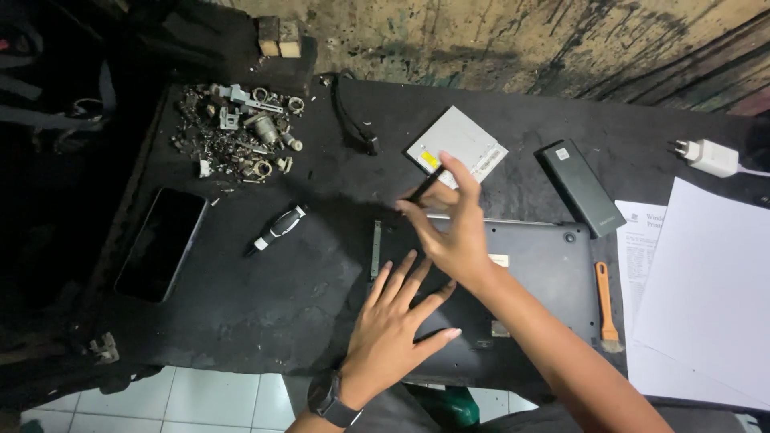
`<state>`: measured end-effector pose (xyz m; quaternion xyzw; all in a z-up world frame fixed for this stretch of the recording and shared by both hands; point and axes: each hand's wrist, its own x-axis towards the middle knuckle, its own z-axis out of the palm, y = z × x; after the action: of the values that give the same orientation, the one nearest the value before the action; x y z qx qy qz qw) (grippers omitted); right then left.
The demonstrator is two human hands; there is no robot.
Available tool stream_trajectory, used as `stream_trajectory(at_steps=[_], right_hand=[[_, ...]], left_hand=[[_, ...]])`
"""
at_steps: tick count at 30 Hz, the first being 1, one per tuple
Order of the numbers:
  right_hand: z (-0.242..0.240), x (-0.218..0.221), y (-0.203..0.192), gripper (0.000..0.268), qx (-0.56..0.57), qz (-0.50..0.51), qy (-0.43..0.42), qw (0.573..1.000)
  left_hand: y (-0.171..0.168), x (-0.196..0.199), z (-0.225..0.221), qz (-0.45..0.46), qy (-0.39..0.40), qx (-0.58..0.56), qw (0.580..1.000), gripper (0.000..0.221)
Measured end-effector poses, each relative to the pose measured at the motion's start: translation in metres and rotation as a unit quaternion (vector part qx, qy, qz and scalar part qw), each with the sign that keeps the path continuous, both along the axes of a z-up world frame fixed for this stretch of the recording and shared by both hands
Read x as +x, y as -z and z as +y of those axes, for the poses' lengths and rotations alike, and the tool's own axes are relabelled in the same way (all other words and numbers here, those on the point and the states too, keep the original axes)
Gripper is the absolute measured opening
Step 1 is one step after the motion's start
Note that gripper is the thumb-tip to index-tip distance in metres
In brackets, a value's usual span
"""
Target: Disassembling a laptop to clean internal components using a screwdriver and brush
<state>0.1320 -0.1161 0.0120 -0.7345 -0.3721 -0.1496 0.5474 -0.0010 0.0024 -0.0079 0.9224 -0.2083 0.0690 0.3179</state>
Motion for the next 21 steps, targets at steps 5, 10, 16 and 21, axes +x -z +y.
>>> stream_trajectory(at_steps=[5, 10, 16, 21], right_hand=[[0.011, 0.012, 0.039, 0.074, -0.072, -0.02, 0.054, 0.996], [0.008, 0.012, 0.055, 0.079, -0.103, -0.052, 0.043, 0.992], [0.011, 0.01, 0.051, 0.081, -0.099, -0.03, 0.083, 0.991], [0.01, 0.012, 0.041, 0.075, -0.147, -0.084, 0.027, 0.985]], left_hand=[[-0.002, 0.0, 0.001, 0.014, 0.005, -0.013, 1.0, 0.052], [-0.001, -0.001, 0.001, 0.013, 0.006, -0.013, 1.0, 0.052], [-0.001, 0.001, 0.0, 0.008, -0.001, -0.011, 1.0, 0.046], [0.003, 0.002, 0.0, 0.031, 0.004, 0.0, 1.0, 0.047]])
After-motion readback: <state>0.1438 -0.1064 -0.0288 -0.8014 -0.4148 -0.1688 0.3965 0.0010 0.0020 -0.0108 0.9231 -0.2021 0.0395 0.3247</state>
